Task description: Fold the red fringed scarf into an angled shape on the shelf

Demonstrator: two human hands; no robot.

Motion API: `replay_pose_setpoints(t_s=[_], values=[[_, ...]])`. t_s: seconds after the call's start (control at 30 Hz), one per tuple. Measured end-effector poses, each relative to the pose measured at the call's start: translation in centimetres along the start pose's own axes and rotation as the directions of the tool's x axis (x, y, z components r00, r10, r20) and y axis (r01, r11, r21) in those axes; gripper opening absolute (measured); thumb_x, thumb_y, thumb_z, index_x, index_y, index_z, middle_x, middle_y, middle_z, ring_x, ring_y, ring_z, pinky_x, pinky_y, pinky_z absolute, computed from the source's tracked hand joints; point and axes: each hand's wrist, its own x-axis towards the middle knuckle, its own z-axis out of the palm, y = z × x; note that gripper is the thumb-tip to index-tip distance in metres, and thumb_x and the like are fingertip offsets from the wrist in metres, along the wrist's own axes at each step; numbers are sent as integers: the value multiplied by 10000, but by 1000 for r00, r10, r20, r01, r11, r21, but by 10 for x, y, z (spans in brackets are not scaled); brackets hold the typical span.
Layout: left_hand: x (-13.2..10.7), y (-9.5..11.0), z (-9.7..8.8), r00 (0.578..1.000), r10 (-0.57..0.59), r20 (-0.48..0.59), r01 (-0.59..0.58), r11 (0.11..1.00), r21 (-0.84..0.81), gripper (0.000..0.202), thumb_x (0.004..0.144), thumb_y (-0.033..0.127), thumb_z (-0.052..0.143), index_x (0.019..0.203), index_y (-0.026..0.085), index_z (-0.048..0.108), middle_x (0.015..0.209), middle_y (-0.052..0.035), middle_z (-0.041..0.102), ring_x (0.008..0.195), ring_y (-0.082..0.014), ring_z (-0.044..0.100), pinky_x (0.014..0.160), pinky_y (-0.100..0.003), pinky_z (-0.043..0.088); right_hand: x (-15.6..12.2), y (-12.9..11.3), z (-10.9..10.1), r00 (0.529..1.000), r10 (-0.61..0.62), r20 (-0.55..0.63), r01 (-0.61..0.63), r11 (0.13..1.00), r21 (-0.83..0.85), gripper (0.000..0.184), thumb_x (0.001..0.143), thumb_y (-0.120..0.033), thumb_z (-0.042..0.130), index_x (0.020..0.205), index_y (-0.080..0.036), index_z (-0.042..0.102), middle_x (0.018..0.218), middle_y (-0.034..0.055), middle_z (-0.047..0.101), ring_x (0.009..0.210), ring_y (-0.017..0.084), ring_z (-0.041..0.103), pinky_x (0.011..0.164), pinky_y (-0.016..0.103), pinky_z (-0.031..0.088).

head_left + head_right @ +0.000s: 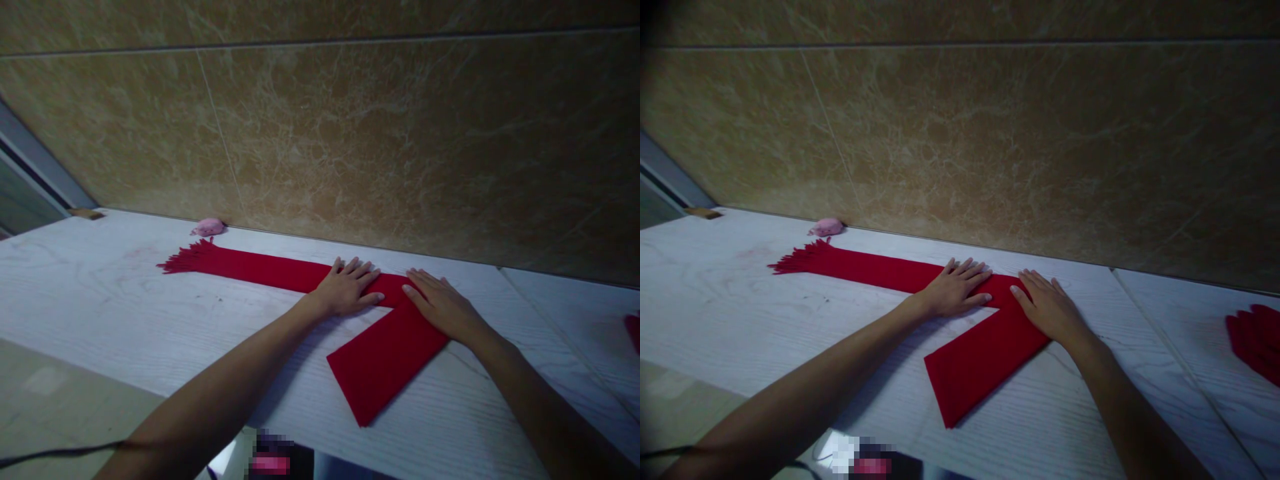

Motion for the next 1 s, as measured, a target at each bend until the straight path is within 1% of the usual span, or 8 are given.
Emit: replay_pose_setpoints(t_s=[0.1,0.27,0.43,0.57,0.67,0.8,1.0], values=[[1,-1,2,1000,8,-11,-8,1000,-5,730,1053,683,255,1644,257,294,1704,-84,289,1598,-321,182,1276,-616,147,1,3,3,1000,-7,-26,7,1000,16,617,1049,-497,265,1512,-182,526,1591,135,486,1517,295,383,1241,594,279],[1,-1,2,1000,5,3,-5,1000,-11,742,1056,675,260,1650,231,275,1708,-93,274,1601,-327,167,1274,-632,131,2,4,4,1000,-10,-8,10,1000,21,622,1048,-487,278,1515,-151,517,1599,154,469,1523,301,372,1245,600,267],[1,-1,2,1000,11,-9,-11,1000,-3,741,1054,679,248,1645,234,287,1702,-90,294,1598,-329,181,1271,-632,146,2,6,7,999,-22,-38,22,1000,22,590,1053,-479,289,1514,-193,522,1590,140,486,1520,298,378,1241,613,263],[0,-1,2,1000,10,-7,-10,1000,-14,738,1051,686,235,1642,249,294,1704,-84,294,1597,-329,184,1271,-632,141,2,8,8,999,-20,-27,20,1000,24,592,1052,-488,292,1517,-201,522,1589,134,488,1516,298,385,1238,617,269],[0,-1,1,1000,5,-2,-5,1000,-17,740,1053,679,250,1645,236,290,1704,-89,291,1598,-329,178,1273,-633,136,2,8,7,999,-19,-26,20,999,25,600,1052,-501,289,1513,-202,528,1591,127,486,1517,295,384,1240,607,274],[0,0,0,1000,-2,5,2,1000,-24,726,1058,668,269,1644,240,293,1706,-85,284,1601,-324,170,1279,-619,129,2,6,5,1000,-10,-19,10,1000,20,636,1049,-510,266,1514,-159,523,1603,139,464,1522,288,374,1245,586,276],[1,-2,2,1000,5,-1,-5,999,-43,732,1053,683,250,1640,250,298,1710,-88,275,1601,-330,167,1271,-640,133,1,4,4,1000,9,-15,-8,1000,6,658,1050,-518,243,1528,-148,504,1608,137,458,1523,276,374,1253,568,268]])
